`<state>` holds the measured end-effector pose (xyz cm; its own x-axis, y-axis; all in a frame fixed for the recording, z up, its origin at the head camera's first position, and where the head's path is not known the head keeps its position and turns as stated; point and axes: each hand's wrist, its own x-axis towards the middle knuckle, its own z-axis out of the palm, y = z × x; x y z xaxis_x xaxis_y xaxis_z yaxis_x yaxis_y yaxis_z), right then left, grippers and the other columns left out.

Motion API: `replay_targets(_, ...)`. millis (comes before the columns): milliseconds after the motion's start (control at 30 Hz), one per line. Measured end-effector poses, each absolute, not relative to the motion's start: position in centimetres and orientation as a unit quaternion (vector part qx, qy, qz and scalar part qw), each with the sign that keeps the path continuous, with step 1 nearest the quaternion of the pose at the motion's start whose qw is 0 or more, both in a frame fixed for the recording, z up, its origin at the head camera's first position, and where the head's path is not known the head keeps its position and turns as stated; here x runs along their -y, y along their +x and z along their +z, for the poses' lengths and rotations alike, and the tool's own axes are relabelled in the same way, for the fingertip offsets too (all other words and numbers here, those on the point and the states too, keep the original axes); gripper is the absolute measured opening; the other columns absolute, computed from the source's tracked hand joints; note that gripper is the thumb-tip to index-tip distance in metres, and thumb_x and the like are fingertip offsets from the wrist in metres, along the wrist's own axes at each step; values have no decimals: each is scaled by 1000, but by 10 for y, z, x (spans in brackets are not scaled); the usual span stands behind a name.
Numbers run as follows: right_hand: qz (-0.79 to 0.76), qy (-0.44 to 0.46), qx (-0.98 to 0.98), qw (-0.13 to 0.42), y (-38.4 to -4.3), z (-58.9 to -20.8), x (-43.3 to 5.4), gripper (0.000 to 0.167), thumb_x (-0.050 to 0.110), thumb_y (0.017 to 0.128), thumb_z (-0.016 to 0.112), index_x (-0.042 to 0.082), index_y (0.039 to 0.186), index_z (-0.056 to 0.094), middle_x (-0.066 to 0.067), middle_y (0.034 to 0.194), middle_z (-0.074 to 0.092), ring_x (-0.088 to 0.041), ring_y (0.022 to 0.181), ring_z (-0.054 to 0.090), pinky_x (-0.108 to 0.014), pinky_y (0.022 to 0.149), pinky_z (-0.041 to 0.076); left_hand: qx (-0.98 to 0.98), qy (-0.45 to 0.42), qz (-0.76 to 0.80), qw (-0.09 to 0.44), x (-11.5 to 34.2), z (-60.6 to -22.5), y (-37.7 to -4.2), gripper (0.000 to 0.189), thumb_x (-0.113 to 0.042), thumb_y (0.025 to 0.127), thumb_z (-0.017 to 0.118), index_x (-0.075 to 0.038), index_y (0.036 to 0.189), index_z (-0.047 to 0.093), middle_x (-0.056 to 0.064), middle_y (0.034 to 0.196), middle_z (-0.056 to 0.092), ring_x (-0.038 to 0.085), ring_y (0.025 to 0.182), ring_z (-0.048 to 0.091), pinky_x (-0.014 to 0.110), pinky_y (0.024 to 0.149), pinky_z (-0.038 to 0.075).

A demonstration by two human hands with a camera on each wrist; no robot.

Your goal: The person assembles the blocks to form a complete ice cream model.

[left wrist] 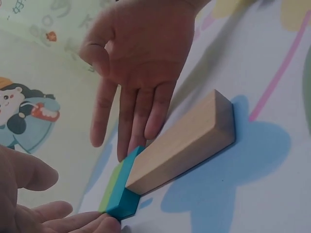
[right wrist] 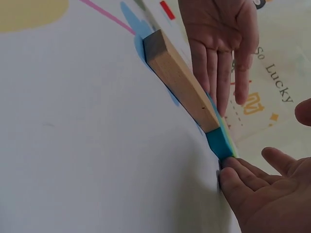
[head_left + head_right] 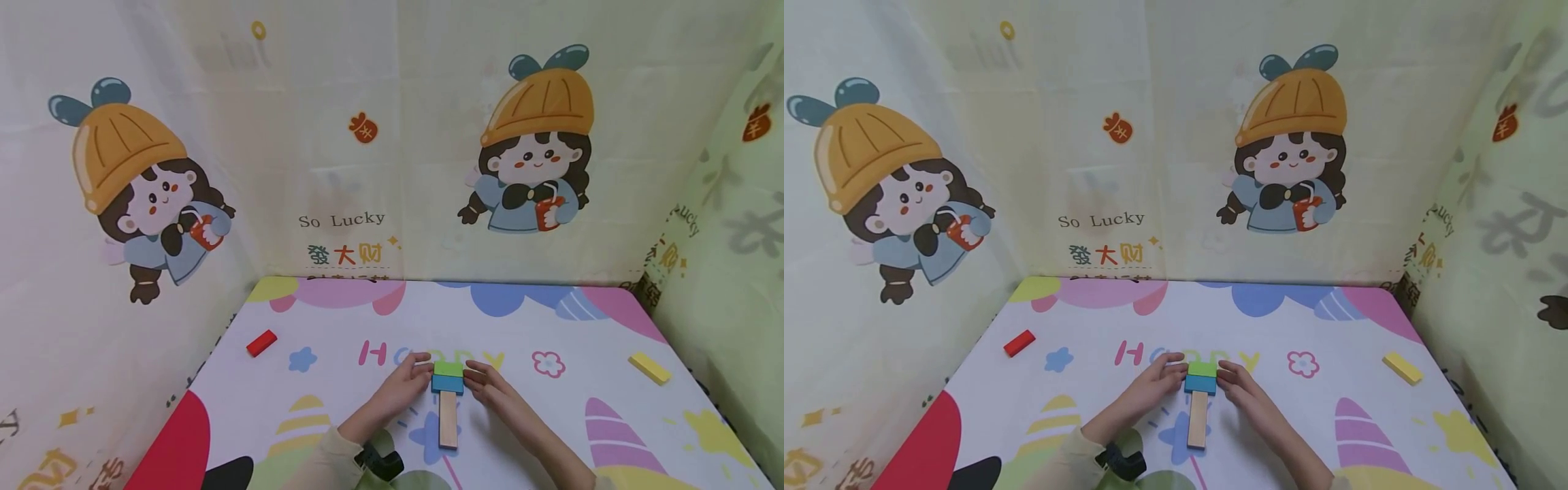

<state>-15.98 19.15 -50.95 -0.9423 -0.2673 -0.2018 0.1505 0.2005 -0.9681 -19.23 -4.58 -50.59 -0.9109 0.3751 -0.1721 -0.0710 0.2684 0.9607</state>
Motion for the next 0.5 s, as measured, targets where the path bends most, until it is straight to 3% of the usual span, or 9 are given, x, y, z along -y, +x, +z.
replay_targets(367, -618, -51, -763, 181, -160, -508, -195, 57, 24, 107, 43, 7, 159, 31, -24, 161, 40, -40, 149, 40, -52, 119, 37, -783, 130, 578, 191, 43, -501, -183, 51, -25, 109, 48, -4, 154, 40, 17, 159, 46, 36, 148, 42, 55, 117, 38)
replay_targets(500, -617, -79, -764, 173, -160, -509, -200, 54, 21, 107, 45, 3, 157, 35, -25, 159, 42, -41, 149, 40, -29, 115, 42, -819, 154, 525, 173, 41, -505, -183, 56, -28, 106, 56, -6, 155, 39, 16, 159, 45, 34, 147, 45, 52, 117, 40)
